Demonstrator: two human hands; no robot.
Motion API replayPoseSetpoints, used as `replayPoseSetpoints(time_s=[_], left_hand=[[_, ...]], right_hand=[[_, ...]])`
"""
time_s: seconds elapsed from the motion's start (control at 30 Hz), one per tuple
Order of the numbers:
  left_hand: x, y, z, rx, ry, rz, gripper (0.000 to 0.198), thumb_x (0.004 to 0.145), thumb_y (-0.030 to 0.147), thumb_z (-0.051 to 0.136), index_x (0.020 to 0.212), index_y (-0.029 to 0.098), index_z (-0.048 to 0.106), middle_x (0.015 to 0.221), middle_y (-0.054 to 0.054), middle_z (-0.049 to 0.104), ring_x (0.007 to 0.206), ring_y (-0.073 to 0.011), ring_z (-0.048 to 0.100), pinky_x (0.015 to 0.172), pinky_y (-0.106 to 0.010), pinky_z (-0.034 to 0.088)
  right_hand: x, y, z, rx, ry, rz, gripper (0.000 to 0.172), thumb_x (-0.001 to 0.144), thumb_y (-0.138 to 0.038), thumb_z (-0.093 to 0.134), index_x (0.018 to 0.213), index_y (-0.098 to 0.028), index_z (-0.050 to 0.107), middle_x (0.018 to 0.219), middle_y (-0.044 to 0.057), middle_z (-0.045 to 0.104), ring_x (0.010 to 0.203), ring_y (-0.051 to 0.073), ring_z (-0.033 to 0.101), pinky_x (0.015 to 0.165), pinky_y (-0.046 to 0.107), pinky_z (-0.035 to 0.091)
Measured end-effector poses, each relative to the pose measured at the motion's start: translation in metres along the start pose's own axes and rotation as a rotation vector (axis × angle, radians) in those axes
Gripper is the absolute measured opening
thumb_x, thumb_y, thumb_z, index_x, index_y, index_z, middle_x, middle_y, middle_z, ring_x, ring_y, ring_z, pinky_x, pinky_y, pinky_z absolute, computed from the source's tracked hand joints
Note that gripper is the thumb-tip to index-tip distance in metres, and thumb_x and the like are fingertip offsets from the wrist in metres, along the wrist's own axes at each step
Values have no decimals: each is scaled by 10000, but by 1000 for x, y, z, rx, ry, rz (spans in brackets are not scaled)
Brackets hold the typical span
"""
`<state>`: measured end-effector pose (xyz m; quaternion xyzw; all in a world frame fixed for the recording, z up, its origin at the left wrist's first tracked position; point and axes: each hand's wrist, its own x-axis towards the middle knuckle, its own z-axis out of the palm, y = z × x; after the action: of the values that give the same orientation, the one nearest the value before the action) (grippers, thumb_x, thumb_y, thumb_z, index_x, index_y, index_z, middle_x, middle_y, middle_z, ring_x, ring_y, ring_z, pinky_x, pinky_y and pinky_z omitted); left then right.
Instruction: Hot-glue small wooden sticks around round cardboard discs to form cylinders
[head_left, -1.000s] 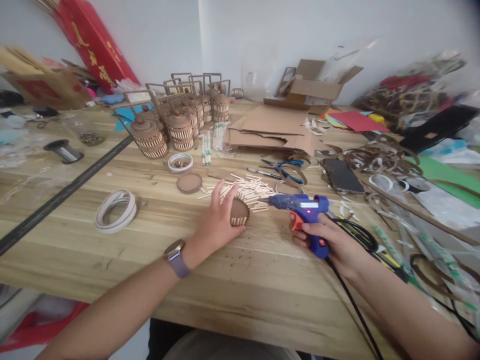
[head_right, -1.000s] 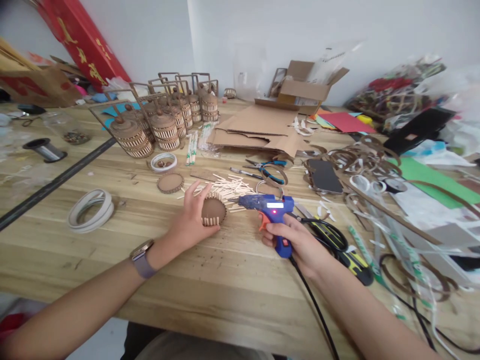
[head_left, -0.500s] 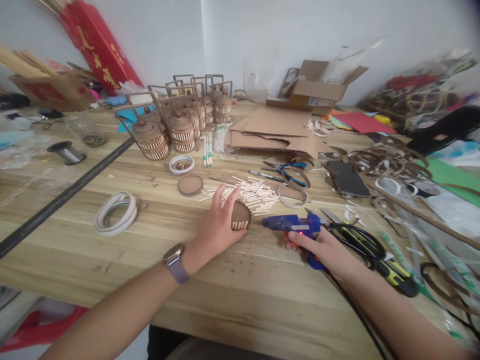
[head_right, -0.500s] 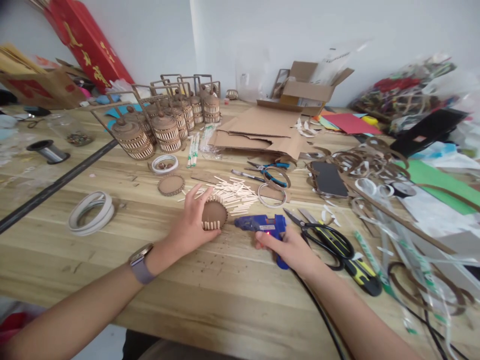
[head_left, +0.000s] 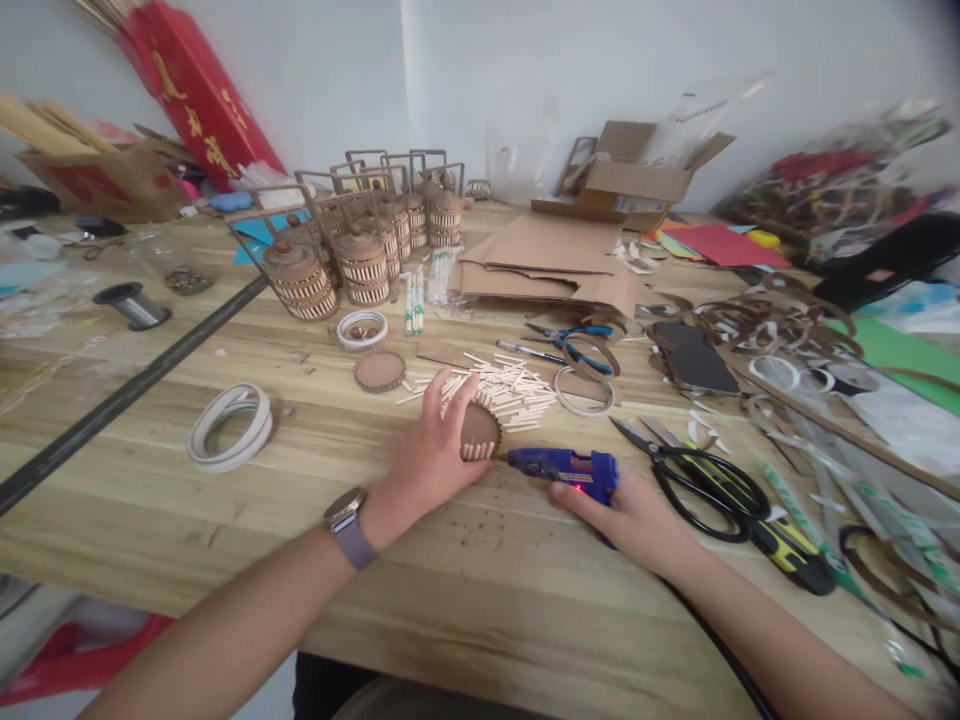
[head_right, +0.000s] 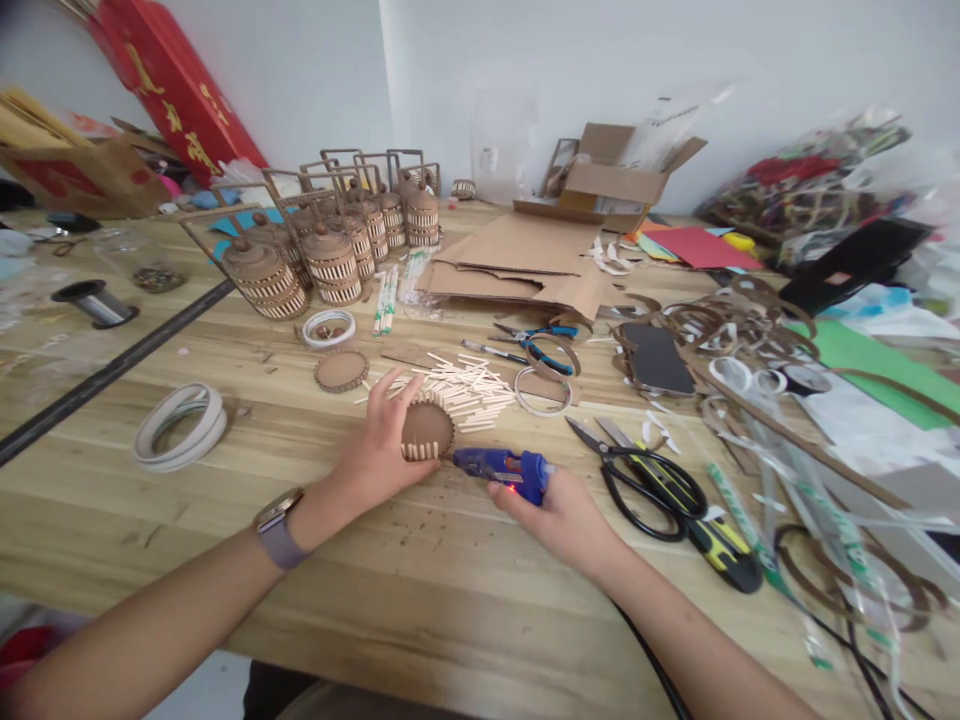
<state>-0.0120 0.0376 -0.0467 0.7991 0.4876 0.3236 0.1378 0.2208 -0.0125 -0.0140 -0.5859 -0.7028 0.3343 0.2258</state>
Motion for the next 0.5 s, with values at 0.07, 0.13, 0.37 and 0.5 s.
replayPoseSetpoints(time_s=[0.07,0.13,0.37,0.5], left_hand=[[0,0,0,-5,2,4,1071,630,144,846,1484,280,214,1550,-183,196,1456,-428,248,1087,-597,420],[1,0,0,-14,9,10,1075,630,136,845,1486,284,212,1546,-177,202,1457,-420,251,1101,-594,406],[1,0,0,-20,4,4,1070,634,136,843,1484,293,213,1555,-178,185,1461,-416,246,1087,-592,420],[0,0,-1,-25,-4,6,1043,651,141,831,1487,267,221,1548,-189,193,1460,-413,248,1082,-574,431]], right_hand=[[0,0,1,11,-6,-17,359,817,-482,533,871,-192,738,825,61,780,781,266,720,702,349,581],[0,0,2,23,0,-28,362,823,-470,534,900,-184,743,867,69,789,811,270,727,738,359,586],[0,0,4,21,25,-66,351,837,-437,550,977,-190,755,909,75,796,822,274,733,754,372,593],[0,1,4,29,18,-54,367,844,-453,555,1000,-193,762,937,75,798,844,284,733,777,384,594]])
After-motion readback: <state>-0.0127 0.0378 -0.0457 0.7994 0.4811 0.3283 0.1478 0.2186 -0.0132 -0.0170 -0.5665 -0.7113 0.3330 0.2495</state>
